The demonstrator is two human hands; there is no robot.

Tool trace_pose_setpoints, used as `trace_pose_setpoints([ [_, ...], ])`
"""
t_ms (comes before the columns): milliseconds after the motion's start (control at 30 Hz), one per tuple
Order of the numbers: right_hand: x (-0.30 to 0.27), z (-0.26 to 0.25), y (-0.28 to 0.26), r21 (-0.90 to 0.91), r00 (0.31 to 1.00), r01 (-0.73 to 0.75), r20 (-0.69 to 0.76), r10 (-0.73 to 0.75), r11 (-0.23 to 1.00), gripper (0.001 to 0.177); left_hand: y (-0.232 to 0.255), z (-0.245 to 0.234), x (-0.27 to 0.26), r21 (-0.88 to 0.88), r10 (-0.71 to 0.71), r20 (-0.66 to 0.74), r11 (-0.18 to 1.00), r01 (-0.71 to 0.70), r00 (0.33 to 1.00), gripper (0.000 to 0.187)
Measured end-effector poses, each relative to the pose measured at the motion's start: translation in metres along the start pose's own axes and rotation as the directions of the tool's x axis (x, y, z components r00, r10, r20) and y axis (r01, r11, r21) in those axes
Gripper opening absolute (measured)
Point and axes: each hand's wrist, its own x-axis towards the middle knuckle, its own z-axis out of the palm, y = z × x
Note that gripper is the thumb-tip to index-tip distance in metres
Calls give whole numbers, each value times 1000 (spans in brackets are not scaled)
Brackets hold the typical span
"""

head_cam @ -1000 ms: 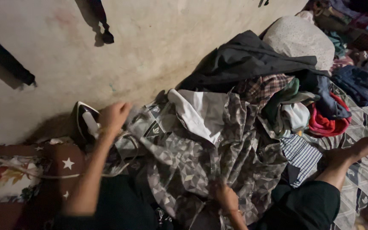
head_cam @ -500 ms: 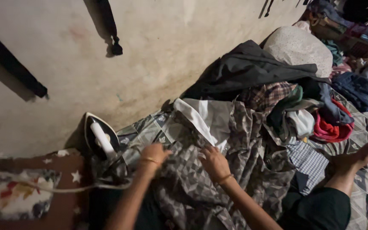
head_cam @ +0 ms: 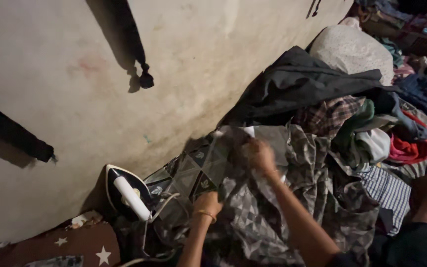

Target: The person irons a patterned shirt on a bed using an electric iron. They repeatedly smooth the fabric, adjust the shirt's position, and iron different sections of the garment.

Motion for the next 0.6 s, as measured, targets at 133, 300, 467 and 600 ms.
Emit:
trace_pose_setpoints([
  [133, 2, -99, 49, -387, 853, -249, -522, 11, 888, 49, 33, -34, -27, -12, 74, -16, 997, -75, 997, 35],
  [300, 4, -127, -3, -412, 850, -226, -526, -28, 883, 44, 37, -52, -40, 49, 156, 21, 986, -157, 988, 35],
  [467, 37, -50, -43, -199, 946, -223, -281, 162, 954, 24, 26, -21, -30, 120, 208, 33, 970, -210, 978, 27],
  [600, 70, -8, -7, -369, 935, -345, -57, 350, 863, 26, 15, 3, -25, 158, 275, -18, 950, -269, 961, 15],
])
